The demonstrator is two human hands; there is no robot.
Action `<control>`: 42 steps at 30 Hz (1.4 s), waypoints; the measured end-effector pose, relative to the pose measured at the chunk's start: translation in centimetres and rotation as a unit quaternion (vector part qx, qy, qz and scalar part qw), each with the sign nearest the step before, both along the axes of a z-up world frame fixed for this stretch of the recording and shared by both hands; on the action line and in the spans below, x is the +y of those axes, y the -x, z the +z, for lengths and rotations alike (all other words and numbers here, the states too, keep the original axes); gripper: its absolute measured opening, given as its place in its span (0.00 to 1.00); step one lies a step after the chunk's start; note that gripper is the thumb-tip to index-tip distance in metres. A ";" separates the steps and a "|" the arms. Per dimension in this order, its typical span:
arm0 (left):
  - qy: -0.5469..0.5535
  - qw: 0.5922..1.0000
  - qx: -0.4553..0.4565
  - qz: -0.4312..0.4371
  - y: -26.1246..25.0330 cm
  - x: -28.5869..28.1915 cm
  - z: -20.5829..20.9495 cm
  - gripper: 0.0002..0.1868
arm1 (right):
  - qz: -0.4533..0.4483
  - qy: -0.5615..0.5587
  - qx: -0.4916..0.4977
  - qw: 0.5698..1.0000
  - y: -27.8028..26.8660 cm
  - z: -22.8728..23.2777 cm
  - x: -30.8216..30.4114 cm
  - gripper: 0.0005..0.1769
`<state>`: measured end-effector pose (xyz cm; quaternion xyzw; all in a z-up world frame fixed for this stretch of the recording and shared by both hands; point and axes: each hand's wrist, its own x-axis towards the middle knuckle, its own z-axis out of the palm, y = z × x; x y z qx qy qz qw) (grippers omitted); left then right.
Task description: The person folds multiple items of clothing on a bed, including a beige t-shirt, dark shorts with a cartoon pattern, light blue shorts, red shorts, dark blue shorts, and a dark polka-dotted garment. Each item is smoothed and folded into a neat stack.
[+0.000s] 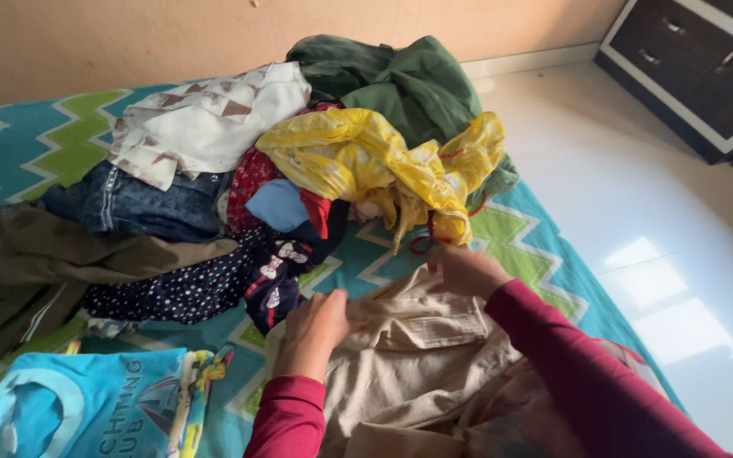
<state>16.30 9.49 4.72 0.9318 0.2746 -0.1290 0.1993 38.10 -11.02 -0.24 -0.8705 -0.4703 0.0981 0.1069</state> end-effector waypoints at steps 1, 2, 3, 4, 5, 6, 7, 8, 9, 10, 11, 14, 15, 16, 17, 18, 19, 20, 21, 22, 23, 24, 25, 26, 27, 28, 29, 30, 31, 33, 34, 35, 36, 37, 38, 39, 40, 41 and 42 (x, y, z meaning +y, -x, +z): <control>0.011 0.999 -0.023 0.021 0.1 -0.1 0.1 0.22 | 0.058 0.030 -0.012 0.998 0.4 -0.1 -0.6 0.24; 0.023 0.998 -0.047 0.042 0.1 -0.1 0.0 0.19 | 0.056 0.085 0.007 0.995 1.1 -0.3 -1.2 0.22; 0.035 0.995 -0.069 0.062 -0.1 -0.3 -0.2 0.15 | 0.054 0.140 0.026 0.988 1.9 -0.5 -1.4 0.20; 0.049 0.993 -0.066 0.085 -0.1 -0.2 -0.5 0.13 | 0.055 0.192 0.047 0.979 2.5 -0.6 -1.2 0.17; 0.064 0.990 -0.062 0.107 -0.2 0.2 -0.8 0.12 | 0.043 0.170 0.065 0.982 2.7 -0.2 -0.9 0.12; 0.077 0.986 -0.057 0.133 -0.2 0.9 -1.0 0.10 | 0.035 0.148 0.084 0.985 2.5 0.6 0.1 0.08; 0.049 0.981 -0.110 0.150 -0.2 1.7 -1.2 0.10 | 0.027 0.126 0.103 0.986 2.2 1.5 1.1 0.04; 0.024 0.973 -0.161 0.163 -0.4 2.2 -1.4 0.10 | -0.031 0.022 0.147 0.988 1.7 2.6 2.0 0.05; -0.001 0.961 -0.213 0.176 -0.6 2.8 -1.7 0.09 | -0.089 -0.083 0.190 0.974 1.2 3.7 3.2 0.08; 0.062 0.935 -0.303 0.175 -0.8 3.6 -1.8 0.14 | -0.127 -0.211 0.225 0.943 1.0 4.8 3.8 0.04; 0.124 0.896 -0.390 0.172 -1.1 4.5 -1.7 0.20 | -0.162 -0.336 0.256 0.892 0.9 5.7 4.2 0.05; 0.262 0.805 -0.489 0.208 -0.7 6.3 -1.9 0.40 | -0.082 -0.425 0.090 0.897 1.1 7.4 3.8 0.11; 0.300 0.782 -0.496 0.228 -0.4 6.5 -2.2 0.46 | -0.097 -0.364 0.074 0.923 1.3 7.3 3.3 0.09; 0.237 0.824 -0.456 0.238 0.1 6.3 -2.5 0.39 | -0.110 -0.302 0.058 0.945 1.5 7.0 2.6 0.07; 0.172 0.860 -0.412 0.247 0.9 5.9 -3.1 0.32 | -0.123 -0.239 0.042 0.962 1.6 6.4 1.9 0.06; 0.107 0.890 -0.363 0.256 1.7 5.4 -3.8 0.26 | -0.040 -0.177 0.069 0.981 1.7 5.5 1.2 0.06; 0.101 0.916 -0.316 0.228 2.2 4.9 -4.5 0.22 | 0.045 -0.114 0.097 0.988 1.6 4.4 0.6 0.07; 0.095 0.938 -0.268 0.196 2.5 4.2 -5.2 0.19 | 0.073 -0.046 0.172 0.981 1.6 3.3 0.3 0.10; 0.088 0.958 -0.219 0.164 2.7 3.5 -5.8 0.16 | 0.100 0.022 0.247 0.964 1.7 2.2 0.2 0.13; 0.067 0.962 -0.239 0.113 2.9 3.0 -6.2 0.20 | 0.129 0.088 0.317 0.935 1.7 1.3 0.5 0.16; 0.046 0.964 -0.255 0.060 2.9 2.5 -6.5 0.26 | 0.177 -0.031 0.246 0.952 1.8 0.8 1.1 0.17; 0.024 0.963 -0.269 0.008 2.9 2.4 -6.7 0.33 | 0.224 -0.149 0.170 0.948 1.8 0.5 2.0 0.19; -0.002 0.953 -0.300 0.026 2.7 2.4 -6.6 0.37 | 0.268 -0.264 0.091 0.922 1.8 0.4 2.6 0.22; -0.028 0.942 -0.331 0.045 2.4 2.5 -6.5 0.43 | 0.219 -0.339 0.027 0.915 1.6 0.7 2.9 0.28; -0.053 0.929 -0.361 0.063 2.1 2.6 -6.2 0.48 | 0.166 -0.410 -0.038 0.896 1.3 1.2 3.1 0.34; -0.018 0.932 -0.349 0.095 1.9 2.7 -5.8 0.43 | 0.111 -0.474 -0.104 0.867 1.0 1.7 2.9 0.40; 0.018 0.933 -0.336 0.127 2.0 3.1 -5.3 0.37 | 0.029 -0.387 -0.045 0.921 1.0 2.2 2.3 0.33; 0.052 0.932 -0.322 0.158 2.2 3.4 -4.6 0.32 | -0.051 -0.291 0.013 0.955 0.7 2.9 1.7 0.27; 0.027 0.936 -0.303 0.179 2.5 3.3 -4.0 0.27 | -0.128 -0.190 0.072 0.971 0.7 3.4 1.1 0.22; -0.025 0.939 -0.263 0.221 3.4 3.3 -2.9 0.17 | -0.078 -0.103 0.077 0.989 0.8 3.8 0.5 0.21; -0.046 0.936 -0.287 0.200 3.9 3.1 -2.5 0.16 | -0.053 -0.058 0.080 0.994 0.9 3.8 0.2 0.20; -0.068 0.931 -0.311 0.179 4.4 2.9 -2.3 0.15 | -0.039 -0.069 0.045 0.996 1.1 3.5 0.0 0.22; -0.091 0.925 -0.333 0.159 4.9 2.9 -2.1 0.14 | -0.023 -0.081 0.013 0.996 1.3 3.1 0.2 0.23; -0.103 0.926 -0.329 0.156 5.2 2.8 -2.1 0.13 | -0.007 -0.092 -0.020 0.995 1.6 2.6 0.4 0.24; -0.113 0.926 -0.326 0.153 5.5 2.6 -2.2 0.12 | -0.002 -0.108 -0.035 0.994 1.8 2.2 0.4 0.25; -0.123 0.927 -0.322 0.151 5.6 2.4 -2.4 0.11 | 0.002 -0.123 -0.050 0.991 2.0 1.7 0.5 0.27; -0.117 0.912 -0.349 0.180 5.5 2.3 -2.6 0.16 | 0.006 -0.139 -0.068 0.988 1.9 1.6 0.5 0.28; -0.111 0.896 -0.376 0.208 5.5 2.4 -2.8 0.22 | 0.003 -0.118 -0.064 0.991 1.9 1.4 0.4 0.28; -0.103 0.879 -0.402 0.235 5.3 2.3 -3.1 0.27 | -0.002 -0.096 -0.061 0.994 1.8 1.3 0.2 0.28</control>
